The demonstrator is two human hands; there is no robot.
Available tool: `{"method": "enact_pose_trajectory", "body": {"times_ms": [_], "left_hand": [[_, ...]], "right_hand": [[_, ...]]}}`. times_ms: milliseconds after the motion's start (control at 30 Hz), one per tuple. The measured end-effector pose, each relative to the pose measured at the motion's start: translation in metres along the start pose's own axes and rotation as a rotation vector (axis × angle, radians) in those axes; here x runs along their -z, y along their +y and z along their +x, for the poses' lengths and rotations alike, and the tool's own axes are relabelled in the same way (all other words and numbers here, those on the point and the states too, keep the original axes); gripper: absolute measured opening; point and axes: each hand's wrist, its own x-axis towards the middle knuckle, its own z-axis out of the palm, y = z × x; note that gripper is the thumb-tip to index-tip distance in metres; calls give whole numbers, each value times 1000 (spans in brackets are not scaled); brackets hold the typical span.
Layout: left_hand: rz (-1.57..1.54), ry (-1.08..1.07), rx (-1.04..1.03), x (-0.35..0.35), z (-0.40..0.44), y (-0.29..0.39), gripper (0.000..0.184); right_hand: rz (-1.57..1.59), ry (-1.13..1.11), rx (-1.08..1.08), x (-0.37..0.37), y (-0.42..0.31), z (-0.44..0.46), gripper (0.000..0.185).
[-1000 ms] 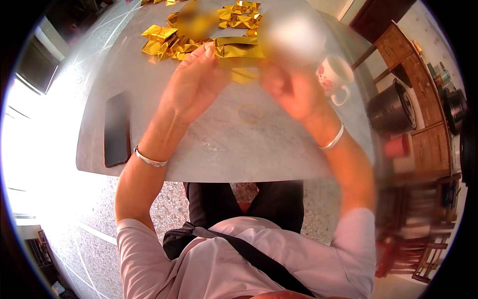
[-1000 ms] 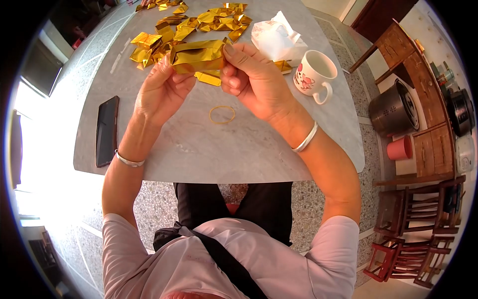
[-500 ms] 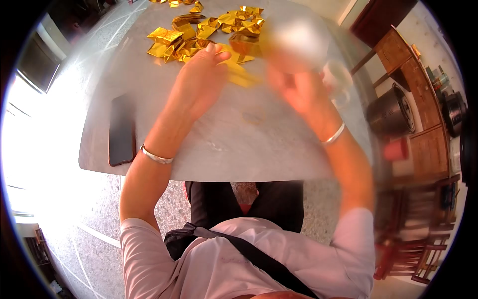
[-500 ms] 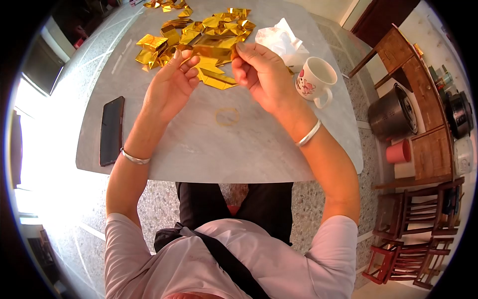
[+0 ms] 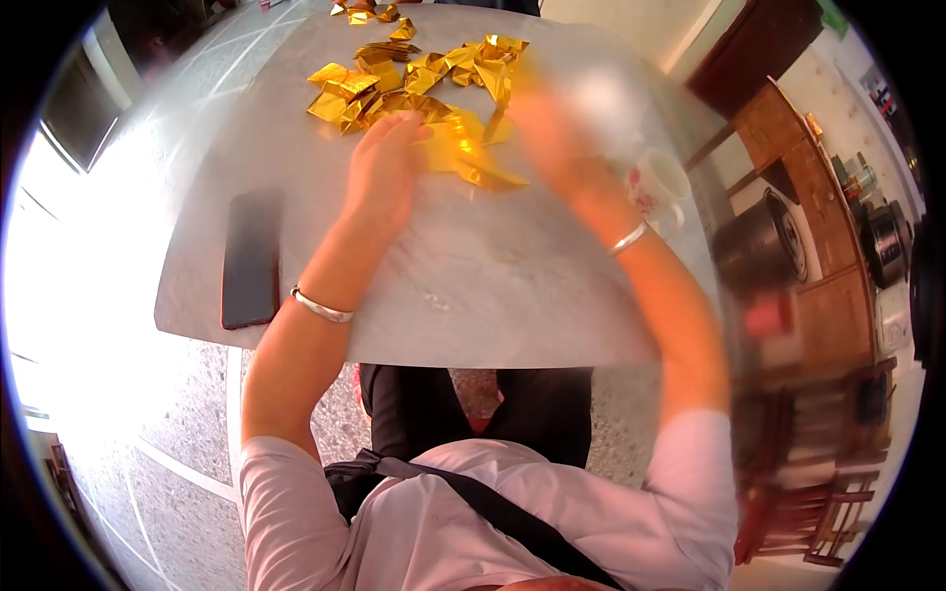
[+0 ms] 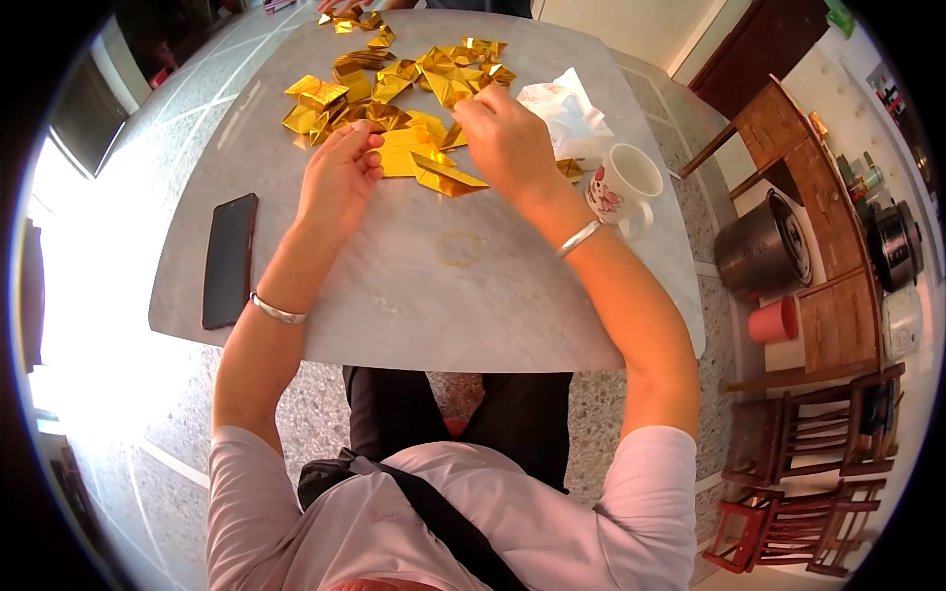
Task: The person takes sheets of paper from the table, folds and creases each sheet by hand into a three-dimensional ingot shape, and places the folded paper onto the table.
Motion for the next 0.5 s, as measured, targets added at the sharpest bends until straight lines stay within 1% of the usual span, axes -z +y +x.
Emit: {"method": "enact_pose_trajectory", "body": {"times_ms": [133,233,333,500], "left_hand": [[76,4,-47,-10,-8,4,13],[136,11,-78,-6,-3,2,13],[152,22,-99,-7,-3,2,15],[181,18,-124,-6,-2,3,18]], "right_hand": [[-32,-5,82,10,-13,-1,6],[-33,-85,105,22,-18,-1,6],[-60,-87,162,26,-24,-1,6],[-107,-120,158,23,-23,-1,4]]}}
